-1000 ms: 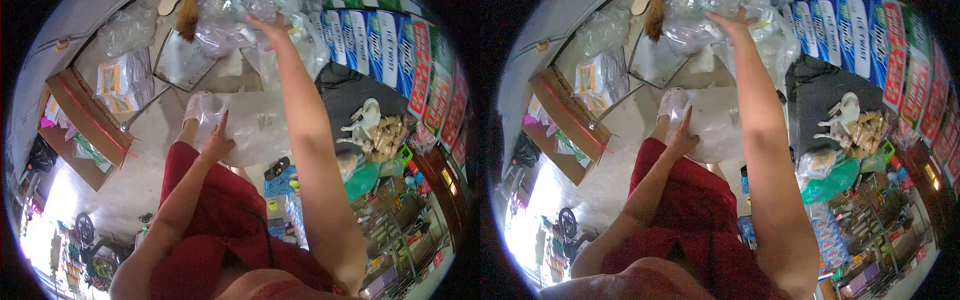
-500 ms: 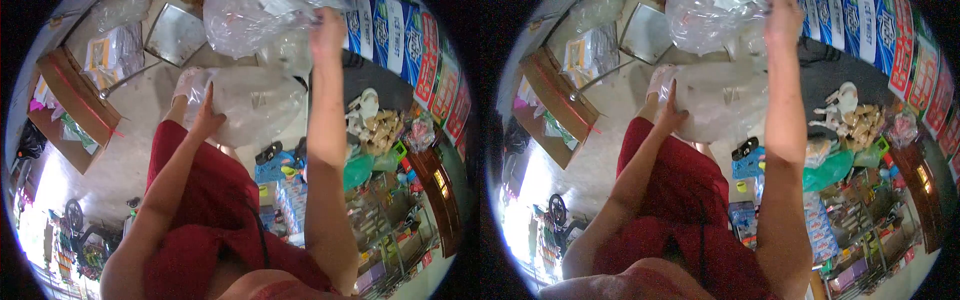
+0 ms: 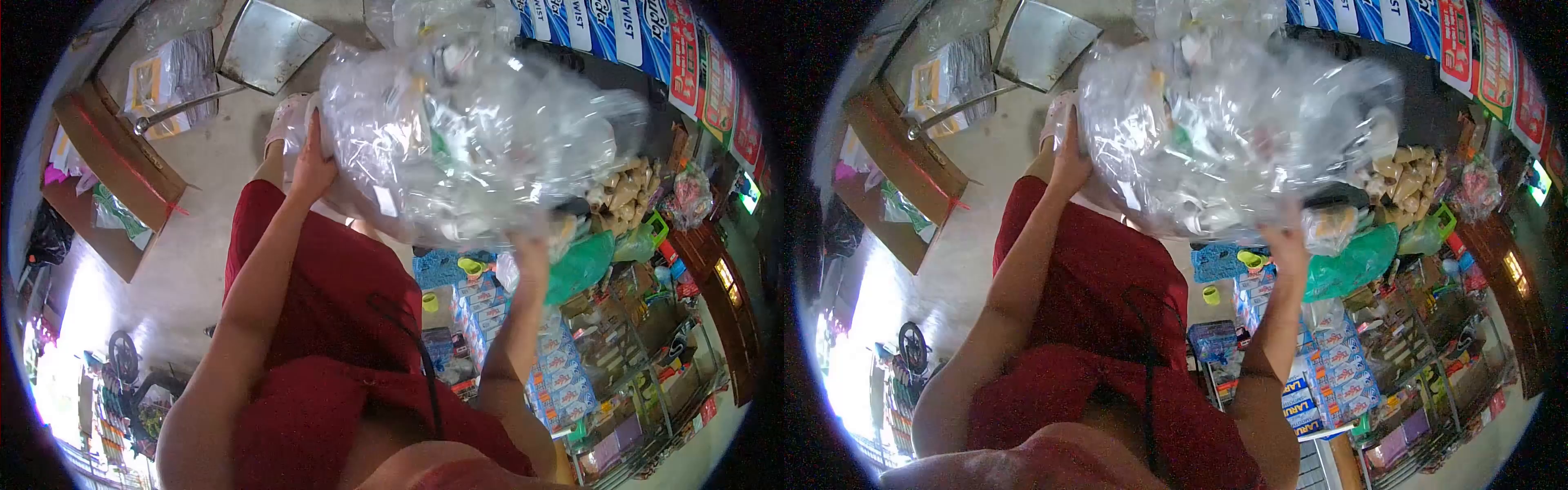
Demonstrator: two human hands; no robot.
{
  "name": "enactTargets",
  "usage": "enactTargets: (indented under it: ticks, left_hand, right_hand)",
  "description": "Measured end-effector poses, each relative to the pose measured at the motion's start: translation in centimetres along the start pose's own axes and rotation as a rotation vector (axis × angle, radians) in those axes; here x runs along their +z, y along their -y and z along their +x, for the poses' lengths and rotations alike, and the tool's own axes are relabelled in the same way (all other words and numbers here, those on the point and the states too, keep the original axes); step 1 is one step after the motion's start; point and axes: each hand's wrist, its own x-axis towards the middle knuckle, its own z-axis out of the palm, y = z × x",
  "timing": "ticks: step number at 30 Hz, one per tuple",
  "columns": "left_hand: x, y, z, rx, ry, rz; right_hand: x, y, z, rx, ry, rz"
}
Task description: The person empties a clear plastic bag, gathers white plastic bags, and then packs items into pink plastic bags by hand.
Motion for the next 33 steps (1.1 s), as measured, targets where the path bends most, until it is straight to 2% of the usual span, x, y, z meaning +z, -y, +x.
enactTargets:
  ticks: [2, 3, 4, 5, 6, 7, 9, 10, 11, 12, 14, 16, 17, 19, 21, 23, 25, 26, 27, 28, 30, 32, 33]
  left_hand:
    - [0.1, 1.4, -0.5, 0.101, -0.026, 0.120]
    - [0.2, 1.3, -0.8, 0.102, -0.020, 0.124]
    - [0.2, 0.8, -1.2, 0.085, 0.051, 0.115]
    - [0.4, 0.5, -1.5, 0.066, 0.114, 0.105]
    - [0.9, 0.9, -1.8, 0.115, 0.128, 0.148]
    - [1.1, 1.2, -2.0, 0.108, 0.125, 0.153]
    - [1.6, 1.6, -2.5, 0.069, 0.277, 0.201]
    - [1.7, 1.4, -2.8, 0.081, 0.304, 0.215]
    - [1.8, 1.5, -3.0, 0.079, 0.306, 0.217]
    - [2.0, 1.6, -3.0, 0.095, 0.311, 0.219]
    - [2.3, 2.0, -3.0, 0.111, 0.315, 0.223]
    - [2.2, 2.0, -2.6, 0.132, 0.248, 0.191]
    - [2.0, 1.8, -2.4, 0.133, 0.249, 0.197]
    - [1.3, 0.2, -2.3, 0.054, 0.144, 0.188]
    - [1.3, 0.5, -2.0, 0.063, 0.100, 0.134]
    - [1.0, -0.7, -1.9, 0.155, 0.030, 0.084]
    - [1.1, -1.0, -2.0, 0.118, 0.094, 0.041]
    - [1.4, -0.8, -1.9, 0.224, 0.041, 0.070]
    - [1.7, -0.7, -1.9, 0.330, -0.014, 0.100]
    - [1.6, -0.8, -1.9, 0.334, -0.011, 0.096]
    - [1.4, -1.1, -2.3, 0.269, 0.109, 0.112]
    - [1.3, -2.0, -2.9, 0.262, 0.177, 0.147]
    - [1.4, -2.3, -2.9, 0.251, 0.245, 0.179]
  right_hand:
    - [2.7, -1.9, 1.2, 0.029, 0.250, -0.263]
    - [4.0, -2.7, 2.3, 0.129, 0.325, -0.237]
    - [4.3, -4.6, 2.9, 0.132, 0.323, -0.231]
    - [4.5, -7.1, 3.7, 0.257, 0.297, -0.249]
    - [5.0, -9.1, 4.7, 0.380, 0.275, -0.270]
    - [5.9, -10.7, 5.9, 0.381, 0.284, -0.269]
    - [7.9, -12.9, 7.0, 0.386, 0.245, 0.250]
    - [9.0, -8.4, 6.3, 0.465, 0.225, 0.116]
    - [10.7, -10.3, 7.1, 0.468, 0.227, 0.118]
    - [12.6, -13.3, 9.1, 0.355, 0.212, -0.057]
    - [14.6, -14.4, 10.2, 0.240, 0.199, -0.228]
    - [15.5, -11.9, 10.2, 0.348, 0.104, 0.073]
    - [15.0, -11.2, 10.1, 0.349, 0.105, 0.079]
    - [12.0, -10.7, 8.7, 0.122, 0.089, 0.103]
    - [7.6, -8.0, 5.9, 0.066, 0.202, 0.072]
    - [3.4, -6.4, 3.2, 0.112, 0.219, -0.070]
    - [0.4, -5.5, 1.4, 0.144, 0.240, -0.064]
    - [-0.5, -5.0, 1.0, 0.173, 0.261, -0.051]
    - [-0.5, -4.6, 1.3, 0.170, 0.253, -0.053]
    - [-0.1, -4.3, 1.9, 0.221, 0.243, -0.052]
    - [1.9, -3.9, 4.1, 0.284, 0.204, -0.054]
    - [4.1, -8.1, 8.1, 0.321, 0.048, 0.216]
    - [5.1, -9.4, 10.1, 0.320, 0.046, 0.223]
